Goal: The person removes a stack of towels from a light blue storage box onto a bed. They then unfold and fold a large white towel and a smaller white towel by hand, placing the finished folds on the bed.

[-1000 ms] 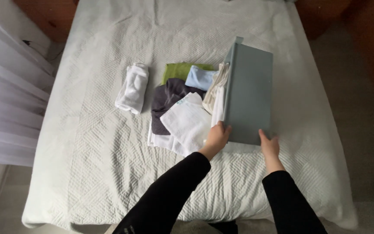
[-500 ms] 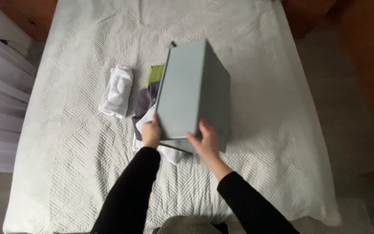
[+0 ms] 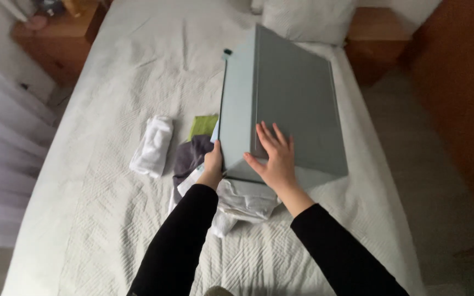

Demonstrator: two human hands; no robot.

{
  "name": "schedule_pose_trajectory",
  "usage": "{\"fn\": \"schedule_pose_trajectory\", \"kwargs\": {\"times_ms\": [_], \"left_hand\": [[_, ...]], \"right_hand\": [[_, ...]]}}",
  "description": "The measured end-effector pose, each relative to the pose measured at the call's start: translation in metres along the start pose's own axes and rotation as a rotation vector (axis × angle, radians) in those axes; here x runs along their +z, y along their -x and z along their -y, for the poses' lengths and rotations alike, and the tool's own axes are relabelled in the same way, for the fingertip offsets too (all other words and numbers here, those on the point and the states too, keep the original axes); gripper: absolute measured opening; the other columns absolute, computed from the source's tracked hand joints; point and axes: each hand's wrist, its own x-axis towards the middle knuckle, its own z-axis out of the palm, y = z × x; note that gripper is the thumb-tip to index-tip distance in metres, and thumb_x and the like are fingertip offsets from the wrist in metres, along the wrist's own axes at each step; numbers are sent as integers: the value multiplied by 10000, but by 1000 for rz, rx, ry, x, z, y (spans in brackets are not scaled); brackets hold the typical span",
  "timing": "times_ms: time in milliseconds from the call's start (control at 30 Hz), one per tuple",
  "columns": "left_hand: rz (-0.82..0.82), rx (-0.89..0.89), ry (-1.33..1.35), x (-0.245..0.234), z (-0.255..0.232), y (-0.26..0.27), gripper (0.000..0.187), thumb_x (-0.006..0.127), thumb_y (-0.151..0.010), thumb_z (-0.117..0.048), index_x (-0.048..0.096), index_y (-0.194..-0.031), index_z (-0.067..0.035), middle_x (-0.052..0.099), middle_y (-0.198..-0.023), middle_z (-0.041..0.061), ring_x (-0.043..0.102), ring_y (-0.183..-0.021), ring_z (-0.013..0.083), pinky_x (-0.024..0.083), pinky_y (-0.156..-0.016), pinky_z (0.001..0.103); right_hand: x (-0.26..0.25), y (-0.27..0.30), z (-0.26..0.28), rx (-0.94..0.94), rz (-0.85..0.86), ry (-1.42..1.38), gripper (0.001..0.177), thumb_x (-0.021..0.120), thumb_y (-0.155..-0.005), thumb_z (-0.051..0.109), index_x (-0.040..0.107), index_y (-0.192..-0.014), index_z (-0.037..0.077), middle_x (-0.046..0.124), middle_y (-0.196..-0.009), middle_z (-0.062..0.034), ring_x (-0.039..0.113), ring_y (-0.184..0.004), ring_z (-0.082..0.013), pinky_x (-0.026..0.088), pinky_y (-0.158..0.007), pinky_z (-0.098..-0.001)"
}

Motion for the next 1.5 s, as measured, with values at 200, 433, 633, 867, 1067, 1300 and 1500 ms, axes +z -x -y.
{"fn": "schedule_pose_trajectory", "kwargs": {"times_ms": [200, 433, 633, 867, 1067, 1300, 1500], "left_hand": [[22, 147, 147, 76, -107, 61, 897, 549, -873, -821, 724, -1221, -13, 716, -1224, 185, 643, -1235, 308, 542, -1010, 411], [-130, 547, -184, 107, -159, 168, 834, 632, -840, -783, 750, -995, 27, 745, -955, 287, 693, -1043, 472, 544, -898, 561], [-115, 935, -877, 171, -111, 203, 475, 749, -784, -634, 653, -824, -171, 746, -756, 87, 762, -805, 320, 580, -674, 466], [187, 1781, -1195, 252, 27, 162, 232, 694, -829, -455, 586, -836, -249, 677, -653, -47, 709, -600, 189, 551, -539, 386], [269, 1693, -1239, 325, 133, 214, 45, 589, -879, -264, 601, -837, -254, 651, -644, -99, 696, -571, 149, 532, -472, 361], [322, 1461, -1187, 395, 117, 306, 22, 582, -856, -161, 598, -854, -176, 655, -667, -19, 719, -601, 219, 530, -450, 387], [1074, 906, -1278, 369, 98, 299, 602, 549, -863, -663, 735, -1073, -131, 779, -985, 142, 764, -960, 371, 605, -769, 524]], "right_hand": [[-78, -36, -45, 6, -45, 85, 746, 605, -948, 547, 404, -1603, 251, 401, -1639, -46, 278, -1507, -436, 156, -1042, -840], [-92, 16, -134, 251, -207, -221, 648, 677, -971, 306, 470, -1533, 60, 449, -1510, -337, 393, -1379, -587, 346, -1089, -673], [-102, 47, -144, 956, -74, -821, 811, 528, -1019, 552, 85, -1657, 321, 60, -1739, -77, 97, -1563, -453, 179, -1059, -873], [-41, 110, -241, 1348, -170, -919, 1208, 694, -863, 763, -138, -1634, 346, -185, -1704, -132, -69, -1543, -512, 52, -1032, -882], [41, 244, -382, 1461, -500, -534, 1392, 949, -725, 413, -37, -1624, 15, -29, -1672, -308, 60, -1562, -456, 187, -1088, -740], [-14, 269, -449, 1610, -485, -457, 1060, 854, -758, 300, 246, -1595, 66, 293, -1610, -280, 412, -1340, -502, 382, -996, -624], [-84, 250, -401, 1555, -254, -317, 751, 662, -935, 235, 354, -1602, 78, 354, -1609, -209, 371, -1462, -419, 372, -1125, -612]]}}
